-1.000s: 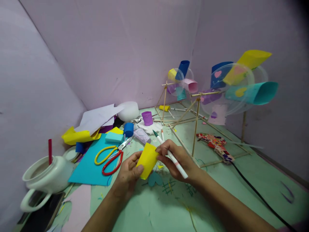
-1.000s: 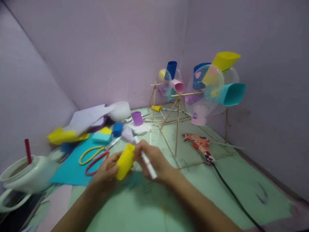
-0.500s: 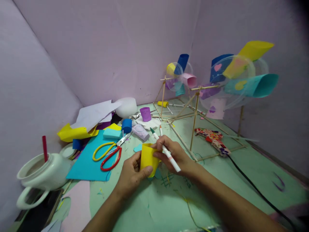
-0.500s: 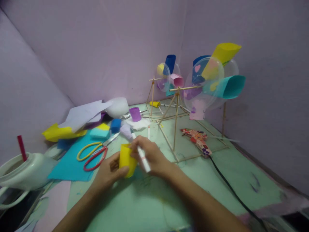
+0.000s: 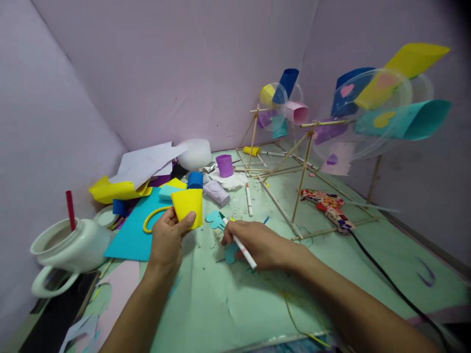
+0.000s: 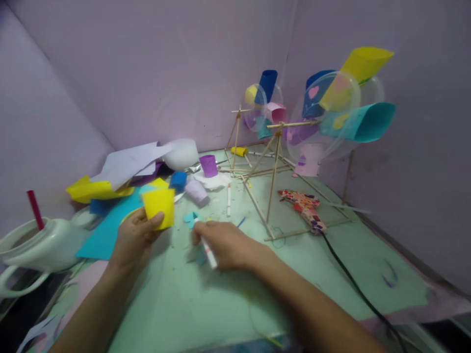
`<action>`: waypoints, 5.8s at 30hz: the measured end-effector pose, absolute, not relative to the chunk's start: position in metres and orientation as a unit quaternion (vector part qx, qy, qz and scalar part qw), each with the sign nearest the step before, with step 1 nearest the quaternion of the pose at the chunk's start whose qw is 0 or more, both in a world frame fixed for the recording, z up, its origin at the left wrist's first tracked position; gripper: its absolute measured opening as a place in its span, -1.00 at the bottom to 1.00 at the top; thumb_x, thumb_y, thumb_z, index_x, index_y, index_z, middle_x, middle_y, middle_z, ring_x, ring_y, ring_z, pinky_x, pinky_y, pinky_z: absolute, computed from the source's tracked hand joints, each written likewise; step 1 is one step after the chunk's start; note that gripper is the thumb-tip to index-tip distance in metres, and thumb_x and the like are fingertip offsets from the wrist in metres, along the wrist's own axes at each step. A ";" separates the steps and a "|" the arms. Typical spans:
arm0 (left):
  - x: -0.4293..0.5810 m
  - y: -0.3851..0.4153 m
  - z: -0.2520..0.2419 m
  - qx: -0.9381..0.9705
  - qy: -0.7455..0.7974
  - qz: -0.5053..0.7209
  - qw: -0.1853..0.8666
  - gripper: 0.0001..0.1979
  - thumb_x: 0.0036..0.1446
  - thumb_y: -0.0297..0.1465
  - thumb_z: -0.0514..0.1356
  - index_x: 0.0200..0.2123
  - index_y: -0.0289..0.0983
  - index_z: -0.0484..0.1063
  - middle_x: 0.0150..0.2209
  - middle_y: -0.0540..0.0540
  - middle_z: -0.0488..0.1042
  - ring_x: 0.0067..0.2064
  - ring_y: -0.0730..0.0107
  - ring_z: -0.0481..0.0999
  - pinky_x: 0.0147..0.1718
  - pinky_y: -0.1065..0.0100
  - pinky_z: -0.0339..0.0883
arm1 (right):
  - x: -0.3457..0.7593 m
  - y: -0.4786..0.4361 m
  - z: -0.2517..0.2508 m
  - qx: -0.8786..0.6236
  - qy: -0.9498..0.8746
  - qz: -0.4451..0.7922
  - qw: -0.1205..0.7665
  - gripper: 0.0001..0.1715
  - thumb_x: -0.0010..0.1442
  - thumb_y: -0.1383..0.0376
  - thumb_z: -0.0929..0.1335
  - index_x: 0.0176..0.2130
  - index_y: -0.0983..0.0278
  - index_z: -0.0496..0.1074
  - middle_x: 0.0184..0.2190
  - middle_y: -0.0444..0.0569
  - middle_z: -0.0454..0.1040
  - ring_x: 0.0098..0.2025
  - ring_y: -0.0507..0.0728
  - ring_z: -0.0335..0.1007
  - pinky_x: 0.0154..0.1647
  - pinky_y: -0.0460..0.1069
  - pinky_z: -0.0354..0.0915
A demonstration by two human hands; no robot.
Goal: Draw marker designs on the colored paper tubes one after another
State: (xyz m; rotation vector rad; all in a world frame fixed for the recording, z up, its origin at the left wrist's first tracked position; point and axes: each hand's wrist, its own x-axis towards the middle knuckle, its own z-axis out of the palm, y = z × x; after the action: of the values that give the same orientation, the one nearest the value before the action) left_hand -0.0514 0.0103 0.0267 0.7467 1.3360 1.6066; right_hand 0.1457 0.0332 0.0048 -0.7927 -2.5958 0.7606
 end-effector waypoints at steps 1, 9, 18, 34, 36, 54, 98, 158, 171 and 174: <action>-0.051 0.010 0.027 0.301 0.539 0.648 0.446 -0.62 -0.36 -0.38 0.43 -0.38 -0.34 0.46 -0.34 -0.08 0.54 -0.28 0.27 0.51 -0.27 0.30 0.38 | 0.145 0.033 0.004 -0.275 -0.913 0.259 0.154 -0.55 -0.15 0.48 0.41 -0.23 0.20 0.27 -0.29 -0.08 0.43 -0.32 0.11 0.34 -0.38 -0.08 0.16; -0.050 0.009 0.023 0.314 0.543 0.624 0.466 -0.52 -0.36 -0.37 0.43 -0.26 -0.36 0.46 -0.28 -0.11 0.55 -0.30 0.27 0.51 -0.31 0.28 0.38 | 0.149 0.030 0.007 -0.274 -0.919 0.247 0.137 -0.58 -0.14 0.47 0.40 -0.25 0.22 0.24 -0.38 -0.10 0.39 -0.42 0.06 0.22 -0.45 -0.10 0.06; -0.050 0.010 0.013 0.319 0.565 0.594 0.476 -0.48 -0.33 -0.35 0.42 -0.21 -0.37 0.47 -0.29 -0.15 0.56 -0.28 0.19 0.54 -0.29 0.22 0.40 | 0.156 0.044 0.010 -0.380 -0.817 0.329 0.284 -0.77 -0.03 0.47 0.29 -0.34 0.22 0.19 -0.46 -0.18 0.37 -0.44 0.02 0.26 -0.43 -0.11 0.15; -0.034 0.008 0.002 0.334 0.612 0.509 0.506 -0.45 -0.29 -0.32 0.42 -0.15 -0.36 0.44 -0.29 -0.23 0.57 -0.38 0.20 0.55 -0.43 0.26 0.41 | 0.151 0.042 0.023 -0.392 -0.660 0.470 0.436 -0.70 -0.02 0.40 0.35 -0.33 0.21 0.12 -0.35 -0.12 0.44 -0.56 -0.06 0.25 -0.57 -0.14 0.23; -0.031 0.007 0.000 0.342 0.605 0.493 0.523 -0.45 -0.26 -0.31 0.41 -0.13 -0.36 0.43 -0.25 -0.25 0.57 -0.36 0.18 0.55 -0.41 0.25 0.41 | 0.151 0.042 0.022 -0.382 -0.667 0.479 0.424 -0.69 -0.03 0.40 0.35 -0.33 0.21 0.12 -0.34 -0.12 0.47 -0.56 -0.05 0.25 -0.55 -0.13 0.23; -0.020 -0.010 0.015 0.474 0.515 0.400 0.591 -0.49 -0.21 -0.45 0.30 -0.10 -0.36 0.37 -0.16 -0.19 0.53 -0.13 0.09 0.49 -0.19 0.21 0.35 | 0.145 0.036 0.005 -0.314 -0.774 0.333 0.437 -0.67 0.00 0.43 0.37 -0.28 0.20 0.17 -0.38 -0.16 0.31 -0.46 0.00 0.27 -0.42 -0.09 0.24; -0.009 -0.012 0.012 0.374 0.562 0.539 0.504 -0.51 -0.22 -0.20 0.39 -0.20 -0.34 0.49 -0.28 -0.16 0.59 -0.27 0.17 0.55 -0.32 0.31 0.40 | 0.128 0.030 -0.006 -0.400 -0.583 0.492 0.508 -0.63 -0.10 0.29 0.46 -0.37 0.21 0.19 -0.46 -0.21 0.35 -0.42 0.04 0.32 -0.42 -0.07 0.28; -0.013 -0.014 0.001 0.391 0.491 0.550 0.551 -0.65 -0.19 -0.31 0.35 -0.27 -0.36 0.52 -0.35 -0.17 0.59 -0.34 0.17 0.54 -0.38 0.29 0.40 | 0.132 0.028 0.002 -0.396 -0.594 0.530 0.458 -0.54 -0.11 0.26 0.49 -0.38 0.19 0.13 -0.52 -0.24 0.24 -0.51 0.00 0.22 -0.52 -0.11 0.22; -0.010 -0.011 0.000 0.326 0.500 0.539 0.595 -0.72 -0.24 -0.33 0.41 -0.43 -0.37 0.52 -0.49 -0.07 0.55 -0.45 0.36 0.49 -0.44 0.38 0.36 | 0.134 0.028 0.005 -0.425 -0.636 0.463 0.448 -0.63 -0.10 0.29 0.45 -0.37 0.21 0.19 -0.49 -0.20 0.34 -0.48 0.02 0.27 -0.47 -0.10 0.24; -0.011 -0.010 -0.002 0.335 0.504 0.540 0.585 -0.76 -0.24 -0.34 0.41 -0.48 -0.37 0.52 -0.53 -0.05 0.53 -0.47 0.39 0.47 -0.47 0.41 0.34 | 0.134 0.029 0.005 -0.425 -0.640 0.456 0.450 -0.65 -0.10 0.30 0.45 -0.37 0.21 0.21 -0.51 -0.21 0.34 -0.48 0.02 0.27 -0.47 -0.09 0.25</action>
State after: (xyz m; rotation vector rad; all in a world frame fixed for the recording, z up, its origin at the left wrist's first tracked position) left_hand -0.0110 -0.0096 -0.0024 0.7814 1.1744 1.2593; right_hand 0.1338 0.0286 0.0045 -1.0511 -1.5812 1.1261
